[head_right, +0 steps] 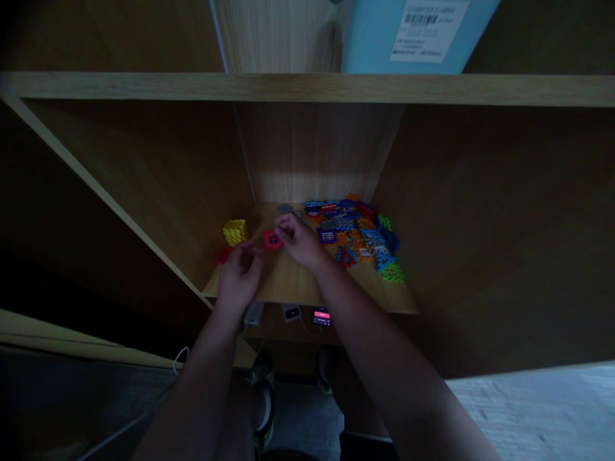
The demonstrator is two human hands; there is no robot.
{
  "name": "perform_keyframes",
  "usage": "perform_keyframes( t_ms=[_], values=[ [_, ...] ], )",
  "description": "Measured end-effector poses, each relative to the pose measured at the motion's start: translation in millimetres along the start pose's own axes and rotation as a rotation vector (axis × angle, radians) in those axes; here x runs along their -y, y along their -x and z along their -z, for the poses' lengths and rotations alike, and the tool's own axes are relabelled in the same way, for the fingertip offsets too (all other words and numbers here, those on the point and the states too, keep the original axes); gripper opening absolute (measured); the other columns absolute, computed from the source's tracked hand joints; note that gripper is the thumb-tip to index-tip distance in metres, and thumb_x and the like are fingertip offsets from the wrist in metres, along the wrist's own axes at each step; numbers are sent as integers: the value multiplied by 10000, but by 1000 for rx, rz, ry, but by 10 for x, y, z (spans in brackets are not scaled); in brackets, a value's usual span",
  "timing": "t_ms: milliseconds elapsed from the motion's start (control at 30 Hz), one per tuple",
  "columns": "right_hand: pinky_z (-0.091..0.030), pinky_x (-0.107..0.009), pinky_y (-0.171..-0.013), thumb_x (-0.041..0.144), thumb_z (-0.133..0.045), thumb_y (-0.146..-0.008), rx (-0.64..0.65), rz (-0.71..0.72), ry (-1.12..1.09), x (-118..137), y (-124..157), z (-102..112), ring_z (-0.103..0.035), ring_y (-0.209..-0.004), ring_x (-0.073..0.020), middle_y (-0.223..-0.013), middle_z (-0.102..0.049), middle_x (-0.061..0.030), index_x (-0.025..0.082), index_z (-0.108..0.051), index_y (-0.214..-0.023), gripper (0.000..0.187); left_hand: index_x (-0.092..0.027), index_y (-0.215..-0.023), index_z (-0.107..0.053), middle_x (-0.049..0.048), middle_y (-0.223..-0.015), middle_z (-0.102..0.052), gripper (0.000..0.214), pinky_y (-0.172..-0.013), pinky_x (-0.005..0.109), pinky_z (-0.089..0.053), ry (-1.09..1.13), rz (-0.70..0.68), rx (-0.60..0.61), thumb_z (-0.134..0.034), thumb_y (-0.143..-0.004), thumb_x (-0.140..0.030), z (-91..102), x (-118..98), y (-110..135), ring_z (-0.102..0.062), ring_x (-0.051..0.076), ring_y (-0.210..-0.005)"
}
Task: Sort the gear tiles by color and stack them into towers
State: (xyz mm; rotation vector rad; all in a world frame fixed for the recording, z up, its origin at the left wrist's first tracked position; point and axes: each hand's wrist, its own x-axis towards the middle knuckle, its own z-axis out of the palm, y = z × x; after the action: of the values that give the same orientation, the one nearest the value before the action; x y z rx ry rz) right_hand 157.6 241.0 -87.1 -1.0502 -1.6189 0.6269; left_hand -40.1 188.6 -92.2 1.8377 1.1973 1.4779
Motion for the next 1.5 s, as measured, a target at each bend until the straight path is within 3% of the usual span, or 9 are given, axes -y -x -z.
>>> perform_keyframes(
  t_ms=[167, 333, 467, 600, 800, 900, 1100, 1233, 1500],
  values=[
    [-441, -226, -507, 534, -806, -846, 285, -179, -305, 104, 39, -90, -545, -582, -95, -909, -705, 19, 229, -618, -1033, 404, -195, -946, -736, 34, -830, -744, 321, -669, 299, -482, 17, 95, 94, -652, -1006, -498, 49, 92, -63, -671, 195, -733],
    [-463, -216, -523, 542, -906, -764, 308, -263, -415, 186, 67, -85, -608, -640, -104, -934, -721, 14, 232, -615, -1124, 557, -204, -1041, -681, 8, -827, -730, 340, -623, 259, -490, 378, 262, 16, -768, -907, -504, 25, 145, -68, -645, 154, -655],
    [-504, -239, -595, 560, -906, -767, 420, -278, -394, 170, 67, -114, -620, -689, -119, -875, -729, -9, 195, -676, -1003, 492, -216, -997, -590, 3, -890, -729, 419, -782, 308, -576, 629, 311, -28, -874, -787, -441, 8, 140, -71, -700, 166, -769],
    [-522, -259, -635, 565, -888, -780, 286, -244, -410, 155, 42, -117, -634, -712, -127, -902, -741, -12, 199, -713, -1006, 464, -204, -897, -620, 1, -876, -711, 325, -819, 310, -564, 521, 294, 22, -850, -793, -407, 18, 133, -61, -693, 177, -817],
    [-541, -269, -720, 465, -962, -688, 159, -247, -429, 129, 18, -83, -695, -798, -146, -916, -767, 3, 221, -710, -993, 464, -193, -921, -764, 31, -870, -776, 279, -719, 286, -490, 130, 186, 246, -743, -915, -471, 52, -18, -31, -694, 209, -791],
    [-560, -295, -797, 481, -964, -673, 173, -242, -413, 125, 16, -86, -709, -835, -158, -906, -778, -12, 205, -734, -907, 429, -199, -966, -745, 32, -832, -775, 318, -677, 274, -478, 122, 196, 223, -726, -937, -515, 62, -61, -27, -696, 201, -749],
    [-511, -253, -613, 626, -834, -821, 185, -256, -400, 207, 41, -71, -659, -732, -139, -916, -766, -16, 219, -757, -1034, 467, -212, -1054, -645, 16, -786, -744, 404, -560, 243, -477, 431, 347, 99, -740, -913, -579, 44, 49, -44, -648, 155, -598],
    [-517, -248, -615, 572, -918, -749, 324, -315, -445, 186, 50, -90, -651, -705, -136, -842, -741, -8, 201, -705, -1016, 504, -227, -1093, -570, 29, -857, -768, 404, -636, 293, -569, 515, 353, 52, -764, -897, -523, 16, 75, -49, -715, 183, -667],
    [-529, -264, -647, 538, -883, -783, 163, -294, -427, 148, 39, -60, -618, -699, -132, -919, -750, -8, 231, -753, -1069, 440, -221, -797, -629, 28, -715, -756, 382, -590, 265, -481, 133, 233, 200, -687, -961, -561, 28, -53, 22, -682, 177, -603]
  ],
)
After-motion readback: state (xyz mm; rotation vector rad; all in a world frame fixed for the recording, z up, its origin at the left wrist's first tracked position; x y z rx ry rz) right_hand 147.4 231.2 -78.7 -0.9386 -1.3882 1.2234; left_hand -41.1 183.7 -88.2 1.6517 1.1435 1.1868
